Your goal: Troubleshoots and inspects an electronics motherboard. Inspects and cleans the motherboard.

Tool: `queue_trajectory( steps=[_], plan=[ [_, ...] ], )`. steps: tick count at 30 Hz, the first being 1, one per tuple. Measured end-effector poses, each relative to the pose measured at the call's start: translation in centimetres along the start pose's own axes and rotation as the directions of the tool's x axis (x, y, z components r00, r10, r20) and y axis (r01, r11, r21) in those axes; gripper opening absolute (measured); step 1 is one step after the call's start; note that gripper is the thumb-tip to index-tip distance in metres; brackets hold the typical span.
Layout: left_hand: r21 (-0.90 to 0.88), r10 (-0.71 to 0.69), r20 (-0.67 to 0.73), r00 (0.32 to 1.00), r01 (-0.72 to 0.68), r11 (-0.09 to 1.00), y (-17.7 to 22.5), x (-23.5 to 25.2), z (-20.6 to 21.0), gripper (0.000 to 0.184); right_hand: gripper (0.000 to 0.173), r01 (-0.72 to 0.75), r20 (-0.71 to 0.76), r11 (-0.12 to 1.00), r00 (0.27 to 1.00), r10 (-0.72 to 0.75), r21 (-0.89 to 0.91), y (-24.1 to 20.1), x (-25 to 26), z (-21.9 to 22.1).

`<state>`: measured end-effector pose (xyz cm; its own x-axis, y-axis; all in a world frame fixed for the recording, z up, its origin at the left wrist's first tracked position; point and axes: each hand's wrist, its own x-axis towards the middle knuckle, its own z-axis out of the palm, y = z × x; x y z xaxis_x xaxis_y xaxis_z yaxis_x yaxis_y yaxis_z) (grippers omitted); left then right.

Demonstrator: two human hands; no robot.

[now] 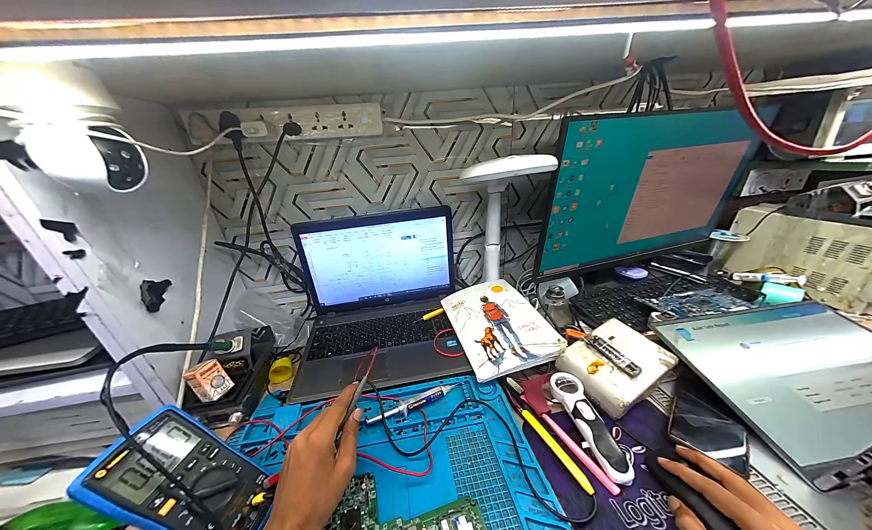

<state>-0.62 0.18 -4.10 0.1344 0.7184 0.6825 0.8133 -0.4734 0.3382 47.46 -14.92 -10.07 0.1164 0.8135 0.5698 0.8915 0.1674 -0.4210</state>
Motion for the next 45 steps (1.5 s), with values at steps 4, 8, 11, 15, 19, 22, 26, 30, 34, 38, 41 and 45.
queue_trajectory(
  steps=[4,8,11,15,19,22,26,30,34,38,41,45],
  plan=[
    [0.002,-0.005,0.001,1.0,0.005,1.0,-0.01,0.0,-0.01,0.045,0.038,0.008,-0.001,1.0,1.0,-0.008,0.01,0.12,-0.02,-0.02],
    [0.007,-0.001,-0.005,1.0,0.001,1.0,-0.02,-0.01,-0.02,0.045,0.038,0.006,0.004,1.0,1.0,-0.006,0.004,0.16,-0.01,-0.04],
    [0.006,0.0,-0.007,1.0,0.0,1.0,0.08,0.03,-0.08,0.045,0.037,0.005,0.002,1.0,1.0,-0.005,0.005,0.12,0.01,-0.08],
    [0.003,-0.003,-0.007,1.0,0.003,1.0,0.01,0.05,-0.01,0.045,0.037,0.008,0.002,1.0,1.0,-0.008,0.004,0.24,-0.03,0.0],
    [0.005,-0.005,-0.003,1.0,0.005,1.0,0.06,0.04,-0.09,0.045,0.037,0.008,-0.007,1.0,1.0,-0.008,0.006,0.09,0.01,-0.03],
    [0.005,-0.001,-0.005,1.0,0.001,1.0,0.04,0.07,-0.05,0.045,0.037,0.013,-0.007,1.0,1.0,-0.013,0.003,0.14,-0.03,-0.06],
    [0.009,0.003,-0.009,1.0,-0.003,1.0,-0.02,0.03,-0.06,0.045,0.038,0.012,-0.013,1.0,1.0,-0.012,0.001,-0.01,-0.02,-0.07],
    [0.001,0.002,-0.01,1.0,-0.002,1.0,0.0,0.07,-0.07,0.045,0.037,0.009,-0.017,1.0,1.0,-0.009,-0.003,0.04,-0.13,-0.07],
    [0.002,0.001,-0.009,1.0,-0.001,1.0,0.01,0.07,-0.1,0.045,0.037,0.013,-0.026,1.0,1.0,-0.013,0.007,0.04,-0.14,-0.1],
    [0.008,0.01,-0.011,1.0,-0.01,1.0,0.14,0.08,-0.1,0.045,0.037,0.005,-0.029,1.0,1.0,-0.005,0.008,0.24,-0.29,-0.11],
    [0.006,0.011,-0.013,1.0,-0.011,1.0,0.34,0.16,0.08,0.045,0.037,0.002,-0.031,1.0,1.0,-0.002,0.008,0.29,-0.32,-0.32],
    [-0.01,0.027,0.0,1.0,-0.027,1.0,-0.07,-0.21,-0.61,0.042,0.036,-0.002,-0.018,1.0,1.0,0.002,0.006,-0.63,-0.12,-0.29]
  ],
)
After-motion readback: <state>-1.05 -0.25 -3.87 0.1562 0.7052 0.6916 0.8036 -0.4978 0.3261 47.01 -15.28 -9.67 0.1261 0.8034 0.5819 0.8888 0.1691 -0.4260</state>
